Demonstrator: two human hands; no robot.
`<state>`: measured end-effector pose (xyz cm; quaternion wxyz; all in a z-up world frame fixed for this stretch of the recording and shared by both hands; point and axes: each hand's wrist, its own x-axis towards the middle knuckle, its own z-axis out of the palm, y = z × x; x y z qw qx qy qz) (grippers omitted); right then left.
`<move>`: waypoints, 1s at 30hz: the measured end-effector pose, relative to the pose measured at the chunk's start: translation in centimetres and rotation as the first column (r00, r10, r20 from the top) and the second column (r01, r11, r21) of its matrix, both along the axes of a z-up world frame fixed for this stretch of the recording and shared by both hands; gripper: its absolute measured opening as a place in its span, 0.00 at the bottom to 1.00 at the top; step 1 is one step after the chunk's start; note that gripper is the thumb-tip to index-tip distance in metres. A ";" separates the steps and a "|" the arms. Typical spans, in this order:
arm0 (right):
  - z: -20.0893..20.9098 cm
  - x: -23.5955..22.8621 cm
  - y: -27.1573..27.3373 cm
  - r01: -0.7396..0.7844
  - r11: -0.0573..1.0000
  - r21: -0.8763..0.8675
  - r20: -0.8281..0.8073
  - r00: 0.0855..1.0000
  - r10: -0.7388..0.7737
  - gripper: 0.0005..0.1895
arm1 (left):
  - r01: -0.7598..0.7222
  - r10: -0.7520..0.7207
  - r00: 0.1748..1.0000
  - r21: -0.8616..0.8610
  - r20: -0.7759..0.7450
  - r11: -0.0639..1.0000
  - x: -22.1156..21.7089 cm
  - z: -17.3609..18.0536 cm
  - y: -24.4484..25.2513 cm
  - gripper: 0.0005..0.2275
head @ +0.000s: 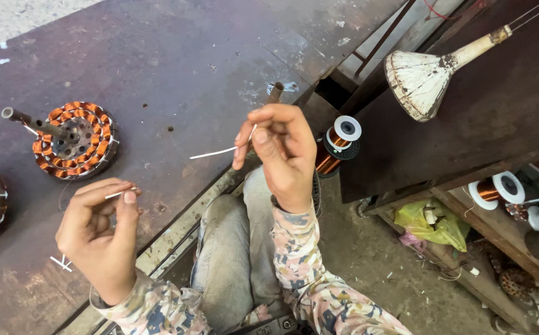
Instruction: The person uses shears to cut a white plastic tube into short segments on a metal workbench. The person repeatedly measures, cuts, and arranges the segments near two copper-wound stator components.
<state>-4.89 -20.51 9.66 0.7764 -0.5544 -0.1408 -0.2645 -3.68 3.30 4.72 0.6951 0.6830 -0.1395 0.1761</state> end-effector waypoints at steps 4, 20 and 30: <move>0.1 -0.4 0.3 0.021 1.000 0.022 0.029 0.999 -0.022 0.09 | 0.065 -0.064 0.998 -0.040 0.017 0.997 -0.2 1.9 -2.2 0.03; 0.3 -0.5 0.4 -0.025 0.984 0.179 0.285 0.958 -0.027 0.07 | 0.141 -0.172 0.984 -0.392 -0.045 0.909 -0.8 4.3 -10.5 0.17; 0.3 -0.2 0.9 -0.002 1.000 0.007 0.224 0.975 0.000 0.06 | 0.129 -0.211 0.976 -0.623 -0.059 0.772 -0.1 -0.4 -10.5 0.14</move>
